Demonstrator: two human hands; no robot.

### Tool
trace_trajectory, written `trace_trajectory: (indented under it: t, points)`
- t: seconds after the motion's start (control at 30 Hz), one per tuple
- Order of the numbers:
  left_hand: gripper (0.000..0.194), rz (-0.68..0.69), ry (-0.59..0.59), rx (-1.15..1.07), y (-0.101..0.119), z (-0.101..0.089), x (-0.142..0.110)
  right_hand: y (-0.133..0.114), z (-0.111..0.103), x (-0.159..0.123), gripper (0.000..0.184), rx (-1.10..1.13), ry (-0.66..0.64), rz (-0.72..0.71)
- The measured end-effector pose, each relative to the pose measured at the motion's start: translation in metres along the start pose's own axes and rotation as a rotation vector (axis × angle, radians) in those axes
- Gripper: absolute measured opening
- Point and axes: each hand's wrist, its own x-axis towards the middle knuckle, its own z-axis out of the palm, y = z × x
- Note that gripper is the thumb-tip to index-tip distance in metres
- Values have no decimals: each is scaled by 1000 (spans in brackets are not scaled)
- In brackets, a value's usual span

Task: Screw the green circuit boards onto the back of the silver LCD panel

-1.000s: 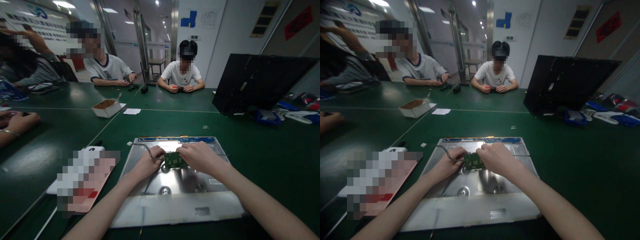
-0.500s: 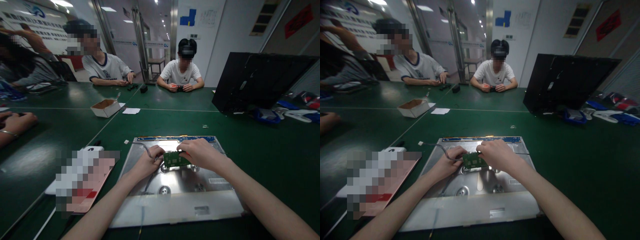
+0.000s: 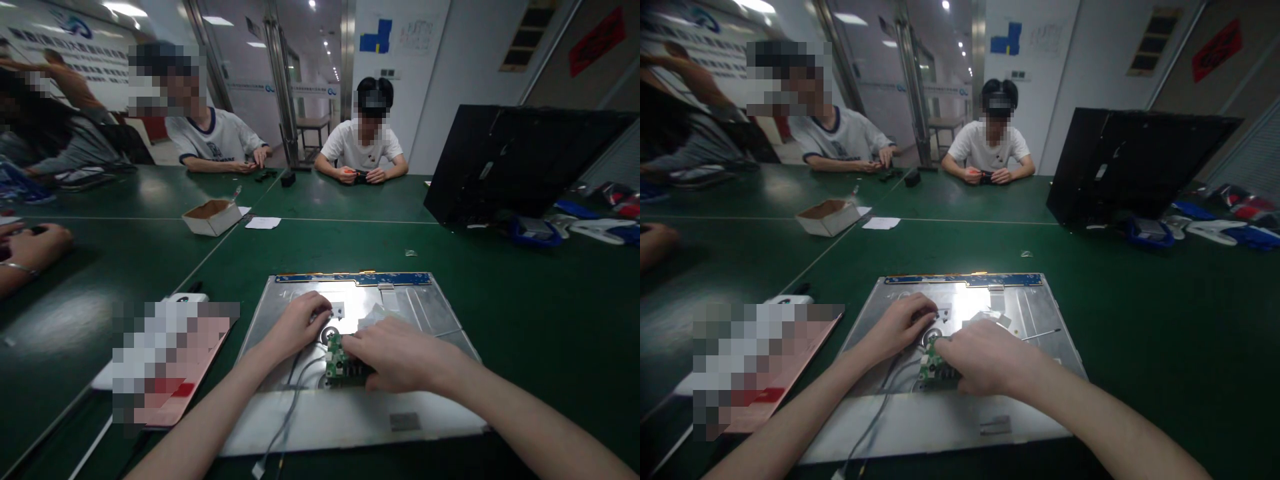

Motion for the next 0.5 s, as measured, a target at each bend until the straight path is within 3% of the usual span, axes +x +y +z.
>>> trace_trajectory:
  t: [0.2,0.37,0.5]
  points:
    - [9,6,-1,7,0,0,-1,2,5,4,29,18,-31,26]
    - [10,11,0,-8,1,0,-1,0,9,6,56,15,26,72]
    - [9,12,2,-10,-1,0,0,2,14,9,50,20,-13,67]
